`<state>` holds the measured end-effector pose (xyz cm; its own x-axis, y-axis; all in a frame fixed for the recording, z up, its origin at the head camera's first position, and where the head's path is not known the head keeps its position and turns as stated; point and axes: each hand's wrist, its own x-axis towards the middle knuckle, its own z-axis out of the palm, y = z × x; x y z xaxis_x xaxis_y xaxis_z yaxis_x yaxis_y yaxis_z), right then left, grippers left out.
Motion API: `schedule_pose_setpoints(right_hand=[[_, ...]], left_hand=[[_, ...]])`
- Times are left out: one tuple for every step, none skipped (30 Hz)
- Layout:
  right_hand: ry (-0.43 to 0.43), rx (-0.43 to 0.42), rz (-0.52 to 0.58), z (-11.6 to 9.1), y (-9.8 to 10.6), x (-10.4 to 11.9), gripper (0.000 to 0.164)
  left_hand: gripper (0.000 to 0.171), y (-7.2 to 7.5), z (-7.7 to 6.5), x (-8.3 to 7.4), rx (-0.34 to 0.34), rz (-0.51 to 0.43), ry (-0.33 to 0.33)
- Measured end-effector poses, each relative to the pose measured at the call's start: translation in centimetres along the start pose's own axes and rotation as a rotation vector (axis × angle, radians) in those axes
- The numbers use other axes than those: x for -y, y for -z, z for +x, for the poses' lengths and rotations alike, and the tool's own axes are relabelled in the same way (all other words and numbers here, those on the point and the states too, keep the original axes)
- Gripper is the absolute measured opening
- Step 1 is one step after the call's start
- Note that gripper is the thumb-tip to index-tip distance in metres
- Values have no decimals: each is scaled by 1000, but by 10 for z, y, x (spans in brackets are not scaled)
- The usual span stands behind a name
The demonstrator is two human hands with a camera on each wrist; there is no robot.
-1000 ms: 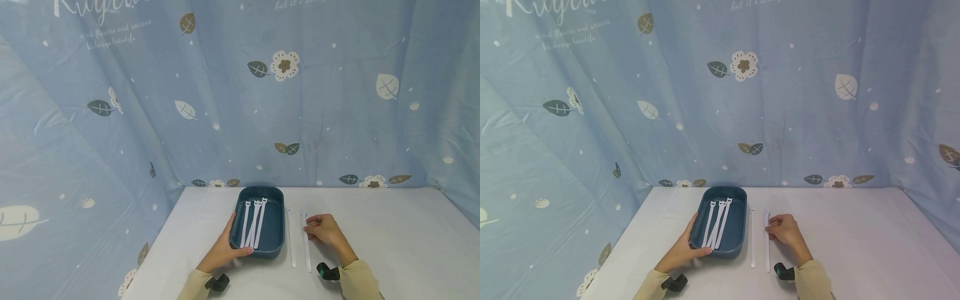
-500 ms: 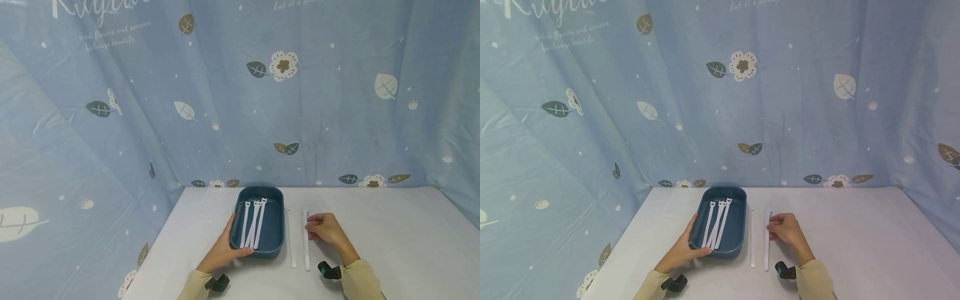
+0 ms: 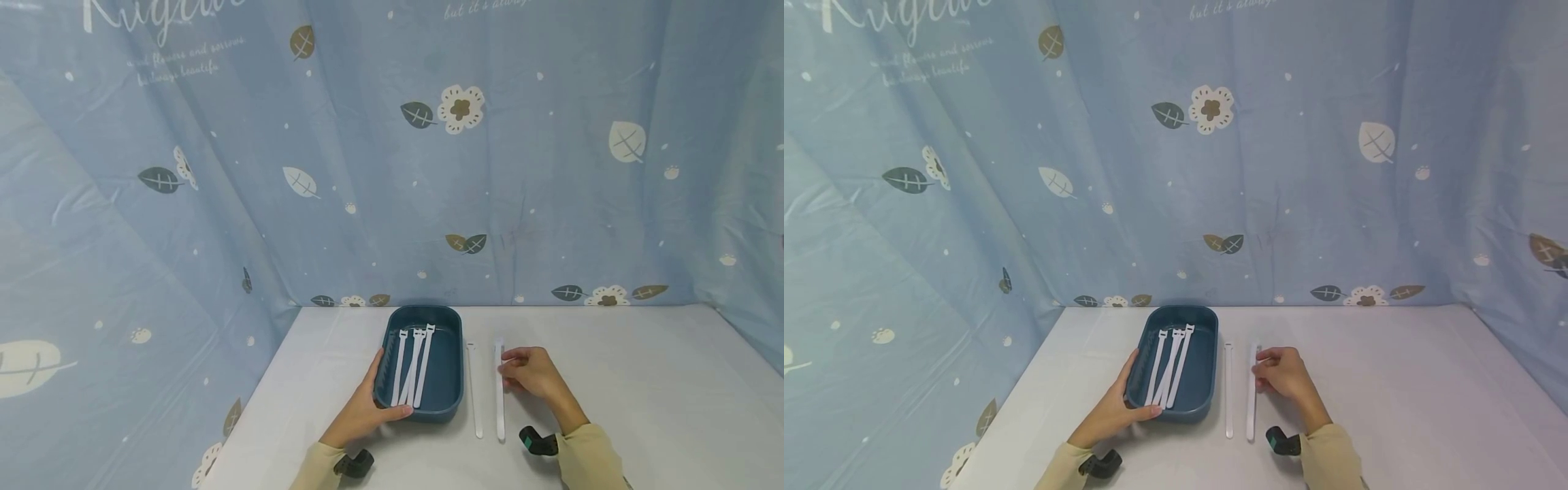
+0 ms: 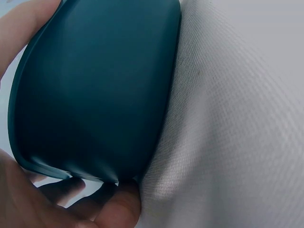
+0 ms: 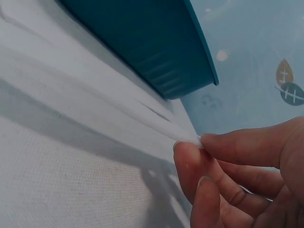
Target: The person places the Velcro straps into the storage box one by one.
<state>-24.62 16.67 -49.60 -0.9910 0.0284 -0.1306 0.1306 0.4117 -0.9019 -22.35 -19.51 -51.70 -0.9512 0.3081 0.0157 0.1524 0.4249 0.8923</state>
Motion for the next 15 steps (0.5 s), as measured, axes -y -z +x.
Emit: schedule_pose_setpoints(right_hand=[[0,1,0,0,0,0,34],[1,1,0,-1,1,1,34],[3,0,1,-1,1,2,34],[3,-1,1,-1,2,2,34],[4,-1,2,-1,2,3,34],[4,-3,1,-2,2,3,34],[5,-3,1,-2,3,4,34],[6,-2,0,-2,3,4,35],[7,-2,-1,-2,4,4,35],[2,-1,3,-2,4,4,35],[-1,0,5,-2,5,4,35],[-2,2,7,-2,5,4,35],[-3,4,8,-2,6,5,36],[-4,7,10,-2,7,5,37],[-3,8,13,-2,7,5,37]], left_hand=[[125,0,0,0,-2,1,0],[125,0,0,-1,-3,3,1],[125,0,-1,-1,-4,3,2],[125,0,-1,-1,-5,4,3],[124,0,-1,-1,-6,3,4],[124,0,-1,-2,-6,2,3],[124,0,-1,-2,-6,3,2],[125,0,-1,-2,-7,3,0],[125,0,-1,-2,-8,0,-2],[125,0,-1,-2,-8,-1,-4],[125,0,-1,-2,-7,-5,-6],[125,0,-1,-2,-7,-7,-7],[125,0,-1,-2,-6,-8,-7],[125,0,0,-2,-5,-10,-8],[125,0,0,-2,-4,-9,-8]])
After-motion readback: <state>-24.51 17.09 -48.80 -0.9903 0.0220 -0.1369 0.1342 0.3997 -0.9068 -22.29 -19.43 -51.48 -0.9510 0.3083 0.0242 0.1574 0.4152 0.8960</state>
